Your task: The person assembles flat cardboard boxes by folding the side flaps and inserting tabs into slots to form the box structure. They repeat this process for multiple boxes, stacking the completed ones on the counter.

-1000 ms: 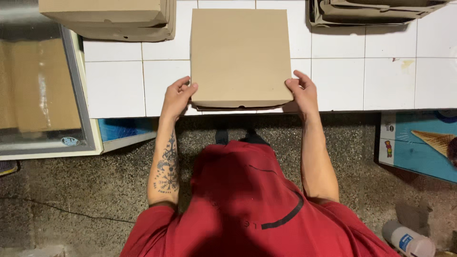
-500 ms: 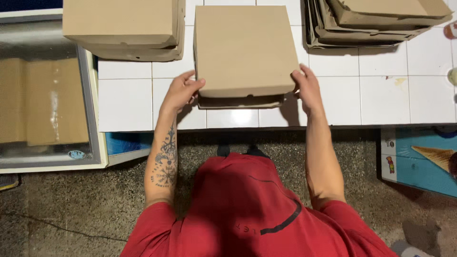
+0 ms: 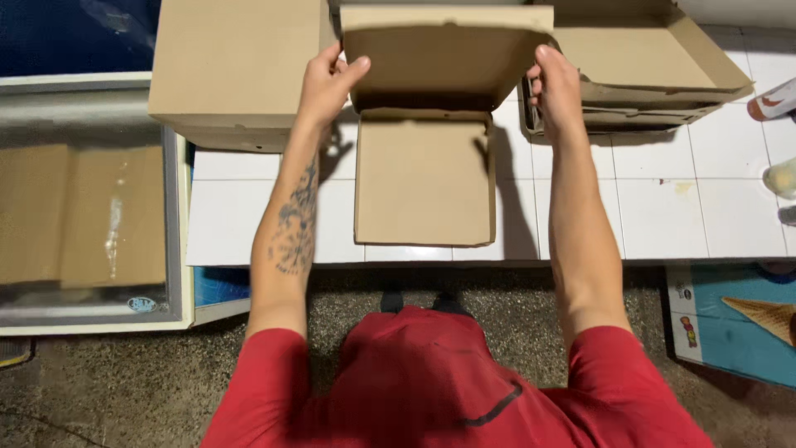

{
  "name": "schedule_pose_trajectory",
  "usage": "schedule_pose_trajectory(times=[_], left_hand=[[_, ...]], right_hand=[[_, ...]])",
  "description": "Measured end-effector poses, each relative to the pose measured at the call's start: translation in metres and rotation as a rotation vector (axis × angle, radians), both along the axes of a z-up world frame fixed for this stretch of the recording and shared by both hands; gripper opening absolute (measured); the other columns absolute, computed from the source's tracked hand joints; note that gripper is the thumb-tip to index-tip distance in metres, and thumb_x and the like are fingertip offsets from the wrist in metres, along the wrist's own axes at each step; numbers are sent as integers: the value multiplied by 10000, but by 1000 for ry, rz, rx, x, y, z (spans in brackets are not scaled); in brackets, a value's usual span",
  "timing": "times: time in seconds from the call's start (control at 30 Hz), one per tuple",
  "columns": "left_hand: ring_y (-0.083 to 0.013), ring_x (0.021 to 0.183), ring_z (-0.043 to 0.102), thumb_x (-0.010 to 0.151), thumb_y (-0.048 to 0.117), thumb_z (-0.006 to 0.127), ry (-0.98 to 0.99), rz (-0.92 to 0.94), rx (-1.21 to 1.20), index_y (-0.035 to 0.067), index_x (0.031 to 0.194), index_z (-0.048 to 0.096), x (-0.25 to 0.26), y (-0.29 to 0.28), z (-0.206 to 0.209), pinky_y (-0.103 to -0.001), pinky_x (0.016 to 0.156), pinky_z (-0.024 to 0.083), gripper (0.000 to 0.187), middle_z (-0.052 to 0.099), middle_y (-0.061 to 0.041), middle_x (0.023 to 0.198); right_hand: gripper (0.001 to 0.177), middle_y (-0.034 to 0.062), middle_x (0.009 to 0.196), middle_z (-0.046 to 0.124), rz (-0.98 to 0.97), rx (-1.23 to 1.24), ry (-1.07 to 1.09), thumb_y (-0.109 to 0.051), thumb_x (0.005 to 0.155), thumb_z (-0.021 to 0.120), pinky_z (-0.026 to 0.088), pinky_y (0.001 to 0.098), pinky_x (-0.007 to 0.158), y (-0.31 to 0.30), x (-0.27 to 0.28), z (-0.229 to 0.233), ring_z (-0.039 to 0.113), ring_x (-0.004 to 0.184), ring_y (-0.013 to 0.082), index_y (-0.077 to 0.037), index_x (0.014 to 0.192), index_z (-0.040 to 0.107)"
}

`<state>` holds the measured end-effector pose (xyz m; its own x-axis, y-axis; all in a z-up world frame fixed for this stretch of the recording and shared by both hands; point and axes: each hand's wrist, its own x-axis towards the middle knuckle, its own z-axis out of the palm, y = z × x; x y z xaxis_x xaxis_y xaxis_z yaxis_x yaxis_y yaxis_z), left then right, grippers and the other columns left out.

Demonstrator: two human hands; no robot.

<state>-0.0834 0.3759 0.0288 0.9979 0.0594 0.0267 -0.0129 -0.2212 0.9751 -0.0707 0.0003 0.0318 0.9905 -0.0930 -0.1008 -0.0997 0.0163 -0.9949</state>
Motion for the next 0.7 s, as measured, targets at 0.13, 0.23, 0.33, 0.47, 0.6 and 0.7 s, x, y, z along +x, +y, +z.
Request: schedule_pose_trajectory(times=[0.13,0.23,0.33,0.47,0.6,0.7], left_hand=[[-168,1058,583,783,531,728,-62,155,224,279,1213,712,86,2,-60,-257,1015,460,498,467,-54,1106],[-255,1480,398,837,493,774,126,101,137,164,1571,415,108,-3,-88,-375,1244,272,881,337,-131,1565],[-234,1545,351,894,354,768,374,5,12,187,1640,191,65,-17,-63,-439,1260,293,958,314,-46,1698],[-180,1362,571,836,306,731,444,77,-74,177,1647,185,55,-23,-112,-301,1033,570,986,491,-12,1592],[-237,1397,492,801,346,756,311,171,54,119,1573,322,64,-16,-178,-357,1161,375,914,501,-77,1528],[-268,1534,336,837,367,763,285,196,79,101,1632,204,60,-11,-204,-381,1246,270,1008,326,-145,1659]], right_hand=[[655,-146,785,505,-109,-169,147,-513,955,542,312,176,621,16,42,-1,379,622,-16,-159,1506,564],[695,110,1619,404,128,-506,51,-540,1034,327,289,483,1228,13,70,-28,389,1484,259,-77,1551,363],[687,54,1698,283,67,-348,231,-485,1026,417,257,505,1245,44,39,-7,294,1542,248,-137,1604,291],[691,88,1661,365,85,-404,266,-471,1009,456,245,460,1251,30,56,-77,338,1532,252,-112,1589,345],[749,108,1637,398,17,-359,222,-495,957,559,300,399,1221,13,61,-144,393,1501,248,-102,1569,384],[742,132,1632,399,5,-370,171,-451,976,592,286,386,1231,15,41,-143,395,1501,247,-53,1564,374]])
